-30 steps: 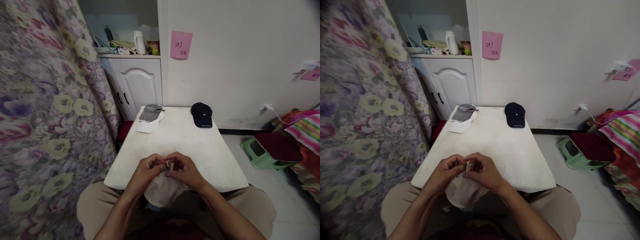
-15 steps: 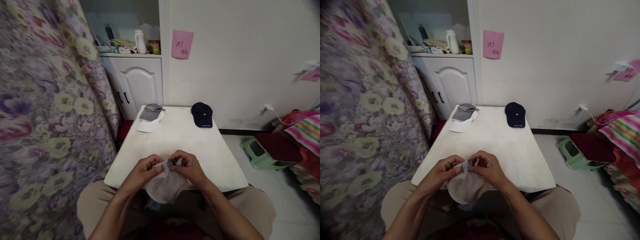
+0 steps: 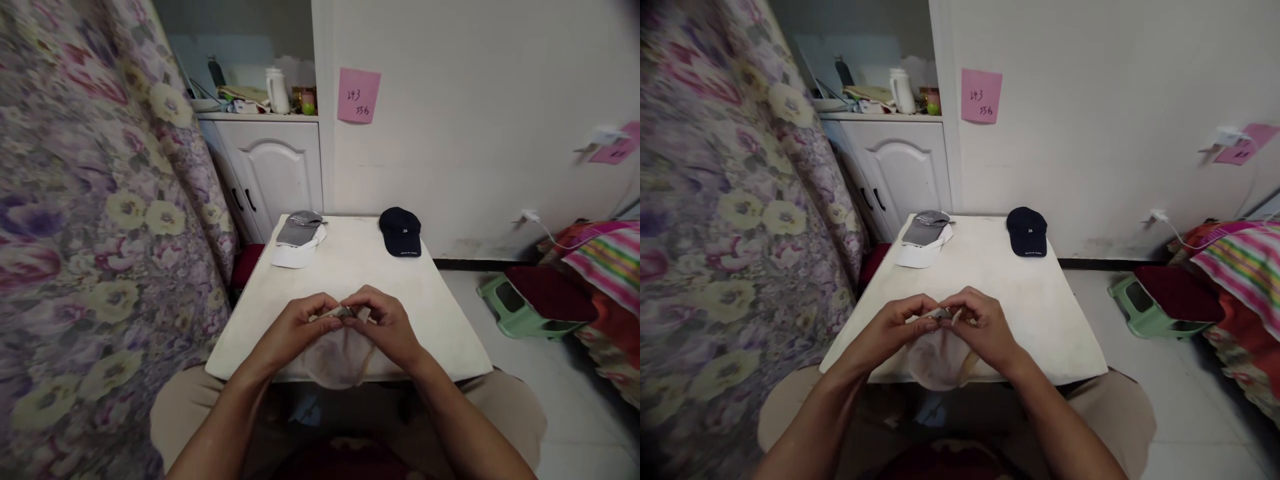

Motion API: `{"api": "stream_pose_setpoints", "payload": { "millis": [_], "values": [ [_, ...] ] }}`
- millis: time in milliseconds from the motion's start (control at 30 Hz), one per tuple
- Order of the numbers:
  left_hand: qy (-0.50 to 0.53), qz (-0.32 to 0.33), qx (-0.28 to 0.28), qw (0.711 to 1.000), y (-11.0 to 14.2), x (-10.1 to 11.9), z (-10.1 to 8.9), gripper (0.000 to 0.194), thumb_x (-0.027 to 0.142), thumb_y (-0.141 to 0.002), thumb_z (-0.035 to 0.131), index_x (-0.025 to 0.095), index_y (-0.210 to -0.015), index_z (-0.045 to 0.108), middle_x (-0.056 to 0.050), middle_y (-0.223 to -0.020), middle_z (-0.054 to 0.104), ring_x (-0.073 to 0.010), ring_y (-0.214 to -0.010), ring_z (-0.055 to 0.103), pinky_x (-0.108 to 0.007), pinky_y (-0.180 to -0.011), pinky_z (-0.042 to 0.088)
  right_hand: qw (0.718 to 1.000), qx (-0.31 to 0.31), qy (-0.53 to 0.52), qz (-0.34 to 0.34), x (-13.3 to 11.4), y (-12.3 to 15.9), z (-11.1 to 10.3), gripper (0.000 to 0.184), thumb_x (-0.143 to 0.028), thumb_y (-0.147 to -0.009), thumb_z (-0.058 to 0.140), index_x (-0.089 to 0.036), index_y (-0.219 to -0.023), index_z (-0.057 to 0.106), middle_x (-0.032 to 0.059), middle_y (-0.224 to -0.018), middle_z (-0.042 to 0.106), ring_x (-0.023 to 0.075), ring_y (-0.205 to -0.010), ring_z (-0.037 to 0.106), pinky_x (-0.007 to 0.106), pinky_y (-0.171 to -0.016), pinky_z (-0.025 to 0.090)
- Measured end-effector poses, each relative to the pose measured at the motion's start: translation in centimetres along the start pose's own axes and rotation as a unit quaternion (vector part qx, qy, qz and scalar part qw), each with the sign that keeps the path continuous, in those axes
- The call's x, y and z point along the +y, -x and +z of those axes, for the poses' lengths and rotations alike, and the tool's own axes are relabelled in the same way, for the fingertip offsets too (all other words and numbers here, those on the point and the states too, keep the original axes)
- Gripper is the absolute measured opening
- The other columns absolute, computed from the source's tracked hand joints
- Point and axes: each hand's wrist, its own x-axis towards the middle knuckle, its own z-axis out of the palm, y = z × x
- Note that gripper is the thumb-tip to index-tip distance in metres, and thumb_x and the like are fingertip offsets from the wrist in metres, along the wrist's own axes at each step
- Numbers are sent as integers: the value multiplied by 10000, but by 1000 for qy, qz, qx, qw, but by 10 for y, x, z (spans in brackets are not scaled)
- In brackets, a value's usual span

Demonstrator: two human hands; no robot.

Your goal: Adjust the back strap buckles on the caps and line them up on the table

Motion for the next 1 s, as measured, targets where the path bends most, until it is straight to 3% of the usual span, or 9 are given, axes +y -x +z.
{"api": "stream_pose_setpoints", "payload": {
  "millis": [133, 267, 367, 467, 533, 633, 733, 867, 1000],
  "values": [
    [12, 39, -1, 999, -12, 0, 0, 190, 325, -876, 606, 142, -858, 657, -7, -796, 615, -145, -761, 538, -229, -694, 396, 1000, 2, -11, 6, 0, -3, -11, 253, -229, -808, 711, -235, -1059, 685, 17, -879, 624, 144, -745, 585, 240, -605, 449],
    [-16, 95, 93, 991, -34, 4, -7, 183, 333, -876, 613, 155, -853, 649, 2, -776, 593, -137, -726, 529, -221, -671, 401, 998, 59, -26, -10, 0, -7, -23, 150, -240, -897, 596, -211, -1010, 690, 52, -982, 644, 169, -857, 627, 284, -739, 514],
    [-21, 190, 161, 968, -51, 5, -14, 153, 310, -872, 618, 162, -847, 645, -9, -801, 601, -148, -761, 545, -238, -721, 414, 989, 130, -67, -31, -3, -7, -30, 159, -256, -939, 533, -200, -951, 682, 57, -1014, 632, 185, -887, 657, 337, -814, 534],
    [-27, 266, 174, 948, -55, 0, -18, 142, 297, -872, 616, 161, -851, 647, -34, -845, 622, -173, -829, 566, -267, -788, 420, 981, 162, -95, -39, -8, 0, -33, 153, -262, -946, 526, -200, -949, 666, 45, -982, 629, 170, -803, 669, 343, -783, 540],
    [-29, 239, 148, 959, -45, -9, -15, 155, 309, -883, 599, 162, -861, 642, -36, -843, 619, -173, -816, 563, -261, -755, 422, 983, 158, -90, -36, -7, 10, -33, 141, -264, -941, 536, -196, -924, 658, 37, -925, 639, 162, -757, 658, 326, -741, 529],
    [-48, 112, 64, 990, -15, -29, -4, 188, 330, -906, 565, 164, -846, 627, -9, -785, 591, -149, -735, 532, -235, -675, 402, 986, 149, -75, 3, 4, 27, -30, 149, -287, -939, 540, -194, -871, 633, 21, -822, 654, 144, -678, 621, 305, -707, 501],
    [-53, 20, -6, 998, 16, -49, 8, 236, 354, -923, 529, 163, -799, 594, 10, -731, 550, -133, -684, 485, -222, -623, 367, 984, 155, -34, 78, 25, 42, -29, 183, -336, -935, 541, -192, -862, 628, 11, -789, 666, 121, -593, 553, 281, -668, 473],
    [-35, 5, -40, 999, 38, -65, 15, 237, 349, -936, 494, 165, -808, 569, 10, -752, 528, -133, -712, 468, -224, -651, 360, 975, 166, 28, 144, 56, 58, -27, 241, -391, -916, 537, -182, -861, 645, 37, -837, 667, 181, -786, 593, 283, -720, 458],
    [-37, 35, -23, 998, 39, -70, 16, 218, 337, -943, 480, 166, -862, 588, -10, -791, 552, -150, -747, 495, -238, -684, 378, 980, 100, 94, 146, 84, 71, -24, 220, -385, -867, 570, -187, -829, 659, 70, -1007, 636, 217, -930, 581, 305, -791, 456]
  ]
}}
